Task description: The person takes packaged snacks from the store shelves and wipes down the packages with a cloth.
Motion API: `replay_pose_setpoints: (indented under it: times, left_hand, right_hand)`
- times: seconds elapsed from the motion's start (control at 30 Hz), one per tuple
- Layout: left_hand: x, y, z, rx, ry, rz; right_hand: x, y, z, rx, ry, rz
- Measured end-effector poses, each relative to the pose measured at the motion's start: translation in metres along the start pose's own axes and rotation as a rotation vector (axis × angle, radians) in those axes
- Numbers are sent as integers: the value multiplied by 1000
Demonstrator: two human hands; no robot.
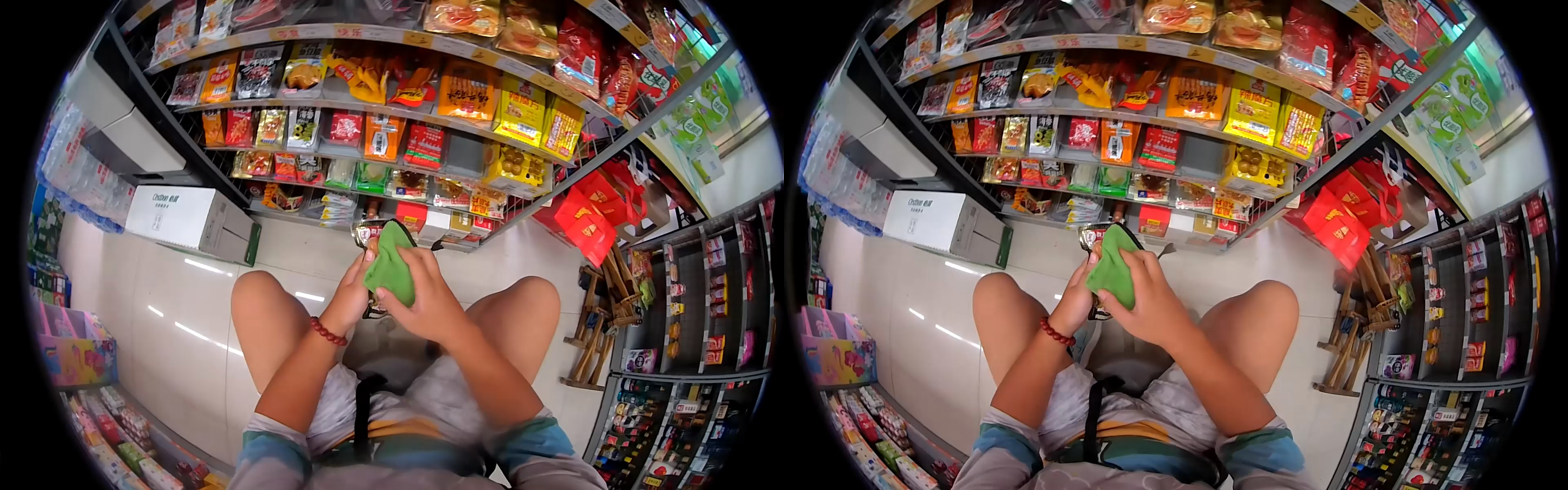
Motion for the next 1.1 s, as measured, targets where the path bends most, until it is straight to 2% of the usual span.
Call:
replay_pose_setpoints:
  times: [0.07,0.2,0.27,0.47,0.57,0.63,0.83,1.0,1.1]
  left_hand:
    - [4,6,7,51,101,-25]
    - [2,9,7,29,159,-20]
    - [-3,7,4,139,169,-5]
    - [-4,7,2,283,186,30]
    - [17,16,6,189,293,63]
    - [14,13,4,212,270,64]
    - [6,2,6,238,-36,-89]
    - [-6,3,-1,266,-337,62]
    - [-10,2,-11,209,-413,104]
  right_hand:
    - [-5,1,-18,-86,12,29]
    - [-6,6,-41,-114,32,-45]
    - [-1,11,-41,-157,9,-59]
    - [1,8,-50,-196,41,-100]
    - [-7,0,-57,-191,89,-63]
    - [-9,-4,-55,-199,107,-67]
    - [-16,-9,-52,-231,169,-114]
    - [-19,-11,-28,-245,189,-135]
    - [-30,-18,-17,-196,182,-31]
Point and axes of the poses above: each hand's wrist, its own y-axis towards the middle knuckle, its own x-axis out of the back of the hand, z = x × y, the point moved 4 cm from there along y, towards the middle knuckle, and after that the axes turned 11 degrees about -y, right-handed, at the moved point
